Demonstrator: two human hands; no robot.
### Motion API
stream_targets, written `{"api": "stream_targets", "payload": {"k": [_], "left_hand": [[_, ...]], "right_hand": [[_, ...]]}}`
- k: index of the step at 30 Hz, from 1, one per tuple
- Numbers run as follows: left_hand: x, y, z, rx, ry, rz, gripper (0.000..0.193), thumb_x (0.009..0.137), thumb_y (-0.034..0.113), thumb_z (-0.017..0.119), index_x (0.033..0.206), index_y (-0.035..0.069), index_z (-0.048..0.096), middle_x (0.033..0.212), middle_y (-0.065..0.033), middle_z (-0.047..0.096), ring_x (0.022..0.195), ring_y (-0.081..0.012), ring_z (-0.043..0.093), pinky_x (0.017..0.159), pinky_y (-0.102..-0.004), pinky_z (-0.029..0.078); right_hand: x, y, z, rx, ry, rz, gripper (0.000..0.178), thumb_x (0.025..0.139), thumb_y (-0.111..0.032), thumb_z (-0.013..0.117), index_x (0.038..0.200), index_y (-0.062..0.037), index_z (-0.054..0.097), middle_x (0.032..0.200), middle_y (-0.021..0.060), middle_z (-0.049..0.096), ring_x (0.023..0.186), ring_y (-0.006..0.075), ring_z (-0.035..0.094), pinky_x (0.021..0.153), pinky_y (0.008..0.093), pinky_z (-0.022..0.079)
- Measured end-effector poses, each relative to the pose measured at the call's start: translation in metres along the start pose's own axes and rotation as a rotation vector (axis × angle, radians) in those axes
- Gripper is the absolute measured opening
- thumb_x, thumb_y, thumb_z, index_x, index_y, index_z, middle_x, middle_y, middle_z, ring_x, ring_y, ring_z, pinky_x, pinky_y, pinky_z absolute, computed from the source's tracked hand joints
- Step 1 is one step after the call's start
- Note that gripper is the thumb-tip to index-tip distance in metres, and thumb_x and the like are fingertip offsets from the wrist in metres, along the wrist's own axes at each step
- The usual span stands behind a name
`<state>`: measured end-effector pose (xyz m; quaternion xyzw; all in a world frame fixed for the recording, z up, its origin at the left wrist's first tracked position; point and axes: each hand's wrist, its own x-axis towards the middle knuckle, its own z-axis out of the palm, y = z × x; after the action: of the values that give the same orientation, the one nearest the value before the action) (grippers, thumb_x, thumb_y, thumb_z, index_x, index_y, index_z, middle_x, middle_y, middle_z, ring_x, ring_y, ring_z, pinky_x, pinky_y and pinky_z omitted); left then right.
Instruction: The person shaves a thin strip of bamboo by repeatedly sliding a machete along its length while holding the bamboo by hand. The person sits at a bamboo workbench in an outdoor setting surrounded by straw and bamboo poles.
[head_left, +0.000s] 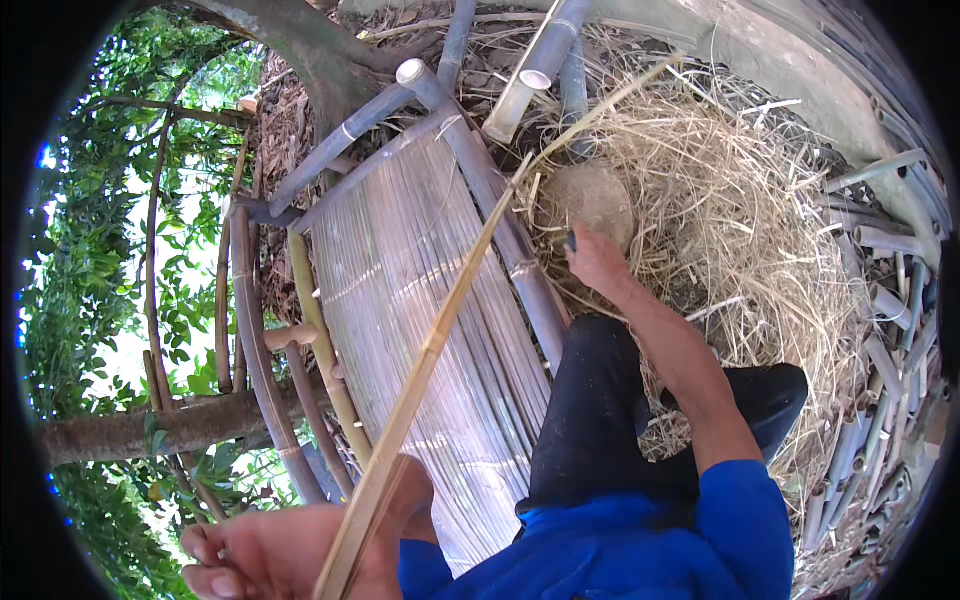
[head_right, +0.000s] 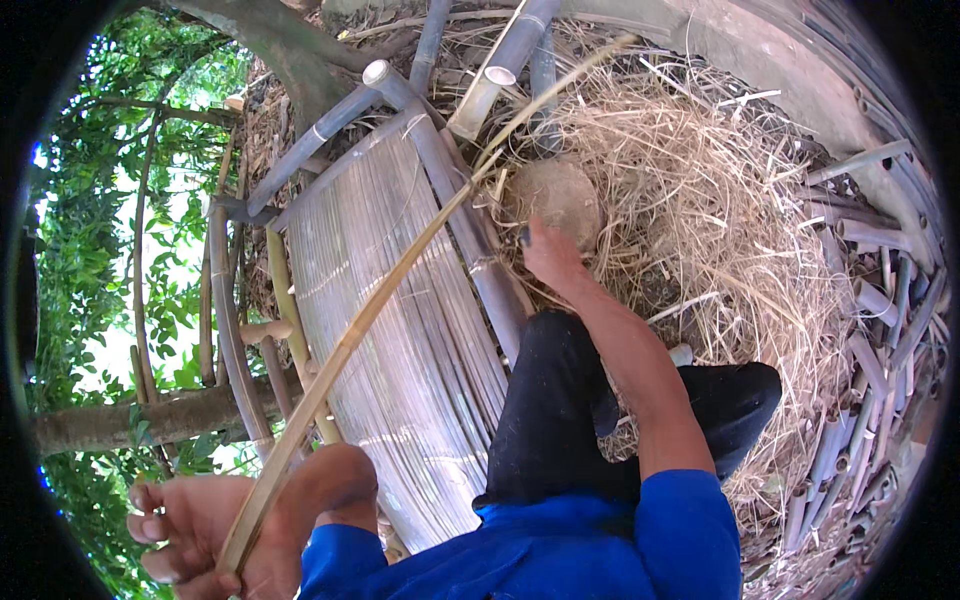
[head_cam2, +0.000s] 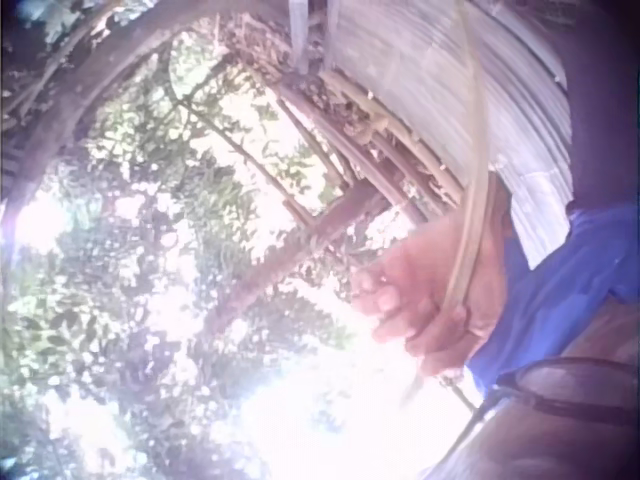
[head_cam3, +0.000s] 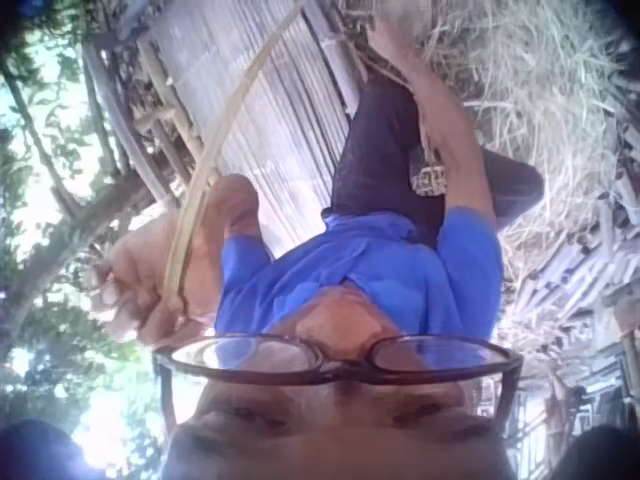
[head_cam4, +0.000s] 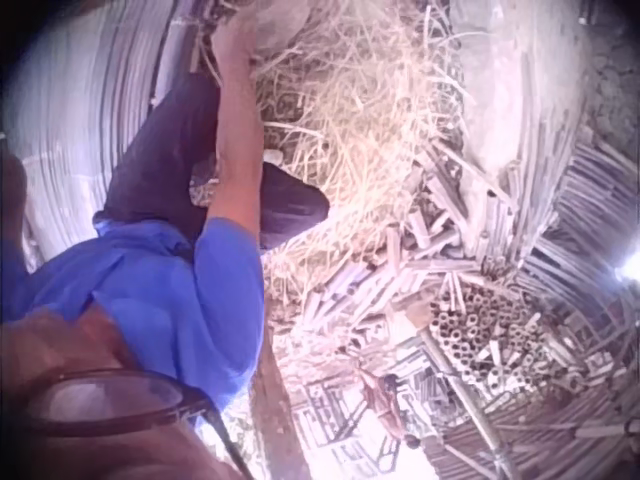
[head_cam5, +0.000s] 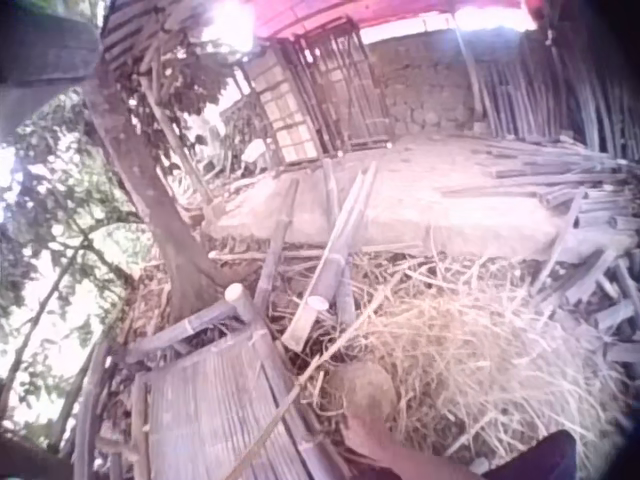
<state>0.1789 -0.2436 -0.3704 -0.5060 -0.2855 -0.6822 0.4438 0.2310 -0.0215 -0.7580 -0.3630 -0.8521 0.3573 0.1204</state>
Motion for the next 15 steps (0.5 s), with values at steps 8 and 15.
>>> {"api": "stream_targets", "payload": {"k": [8,15], "left_hand": [[-0.104,-0.072,-0.044,0.017,-0.275,-0.288,0.065,0.099,0.069,0.031,0.073,0.011,0.049,0.065,-0.0066,0.048,0.065,-0.0263,0.052,0.06,-0.0433,0.046],[-0.03,-0.099,-0.076,-0.245,-0.223,-0.402,0.069,0.099,0.073,0.027,0.076,0.012,0.048,0.059,-0.0057,0.043,0.047,-0.0163,0.04,0.048,-0.0368,0.04]], "right_hand": [[-0.015,-0.029,-0.033,0.118,0.032,0.14,0.081,0.08,-0.038,0.077,0.145,-0.0078,0.038,0.115,0.0288,0.066,0.114,0.0462,0.062,0.101,0.052,0.047],[-0.102,-0.02,-0.18,0.101,0.268,0.088,0.067,0.082,-0.03,0.079,0.139,-0.011,0.05,0.102,0.0182,0.071,0.091,0.0314,0.071,0.084,0.0391,0.056]]}}
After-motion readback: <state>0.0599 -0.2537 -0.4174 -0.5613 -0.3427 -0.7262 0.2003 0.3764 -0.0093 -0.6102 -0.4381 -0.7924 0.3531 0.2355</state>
